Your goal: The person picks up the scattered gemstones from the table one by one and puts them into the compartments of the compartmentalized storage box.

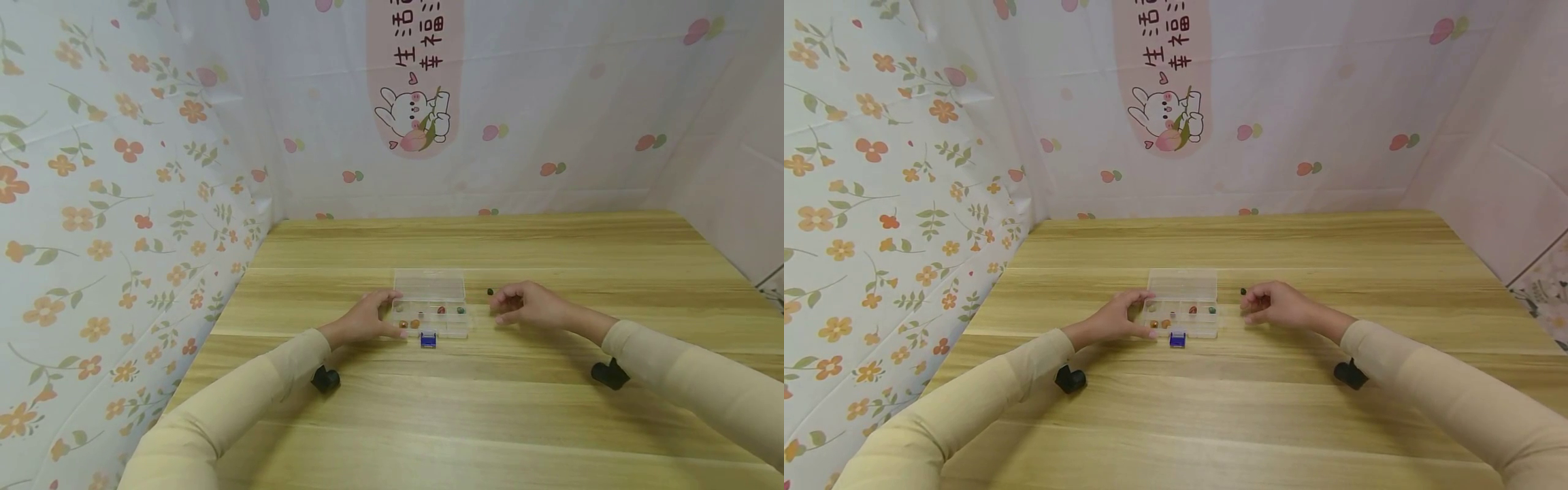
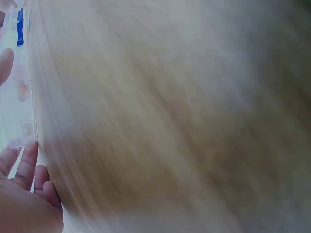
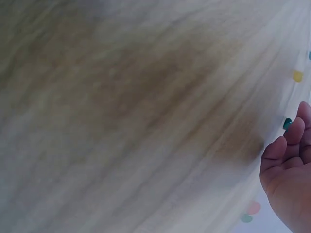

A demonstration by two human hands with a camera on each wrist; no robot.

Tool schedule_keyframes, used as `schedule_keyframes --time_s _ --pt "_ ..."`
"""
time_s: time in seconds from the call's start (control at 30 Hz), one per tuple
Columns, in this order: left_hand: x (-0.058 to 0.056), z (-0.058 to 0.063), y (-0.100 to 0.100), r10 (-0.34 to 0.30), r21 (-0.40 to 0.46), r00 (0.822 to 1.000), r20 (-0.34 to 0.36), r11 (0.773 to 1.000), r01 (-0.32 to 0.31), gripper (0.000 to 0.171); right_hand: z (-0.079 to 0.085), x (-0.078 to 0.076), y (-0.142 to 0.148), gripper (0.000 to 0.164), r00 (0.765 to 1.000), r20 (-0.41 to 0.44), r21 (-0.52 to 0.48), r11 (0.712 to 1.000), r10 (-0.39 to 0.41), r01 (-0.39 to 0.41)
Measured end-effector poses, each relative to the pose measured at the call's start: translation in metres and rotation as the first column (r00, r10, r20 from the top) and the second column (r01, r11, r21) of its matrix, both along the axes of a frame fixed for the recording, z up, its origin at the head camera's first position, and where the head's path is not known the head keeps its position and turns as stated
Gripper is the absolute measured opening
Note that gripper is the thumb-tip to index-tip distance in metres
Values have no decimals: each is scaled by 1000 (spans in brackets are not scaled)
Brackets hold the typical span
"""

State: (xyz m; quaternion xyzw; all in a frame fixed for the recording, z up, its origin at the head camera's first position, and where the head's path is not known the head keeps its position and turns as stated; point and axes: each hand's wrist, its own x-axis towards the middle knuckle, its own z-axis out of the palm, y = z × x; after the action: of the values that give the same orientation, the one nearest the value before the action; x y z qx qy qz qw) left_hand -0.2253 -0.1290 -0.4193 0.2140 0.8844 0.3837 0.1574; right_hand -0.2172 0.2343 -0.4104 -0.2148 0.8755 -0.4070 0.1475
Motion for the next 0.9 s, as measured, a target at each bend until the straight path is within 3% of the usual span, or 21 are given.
schedule_keyframes --time_s 0.17,0.9 --pt "-1 -2 0 8 -7 1000 -1 1000 -8 81 -3 0 1 27 1000 28 -2 1000 5 -5" --pt "1 1 2 19 -12 1000 5 1000 -19 80 -9 -5 5 15 998 -19 46 997 62 -62"
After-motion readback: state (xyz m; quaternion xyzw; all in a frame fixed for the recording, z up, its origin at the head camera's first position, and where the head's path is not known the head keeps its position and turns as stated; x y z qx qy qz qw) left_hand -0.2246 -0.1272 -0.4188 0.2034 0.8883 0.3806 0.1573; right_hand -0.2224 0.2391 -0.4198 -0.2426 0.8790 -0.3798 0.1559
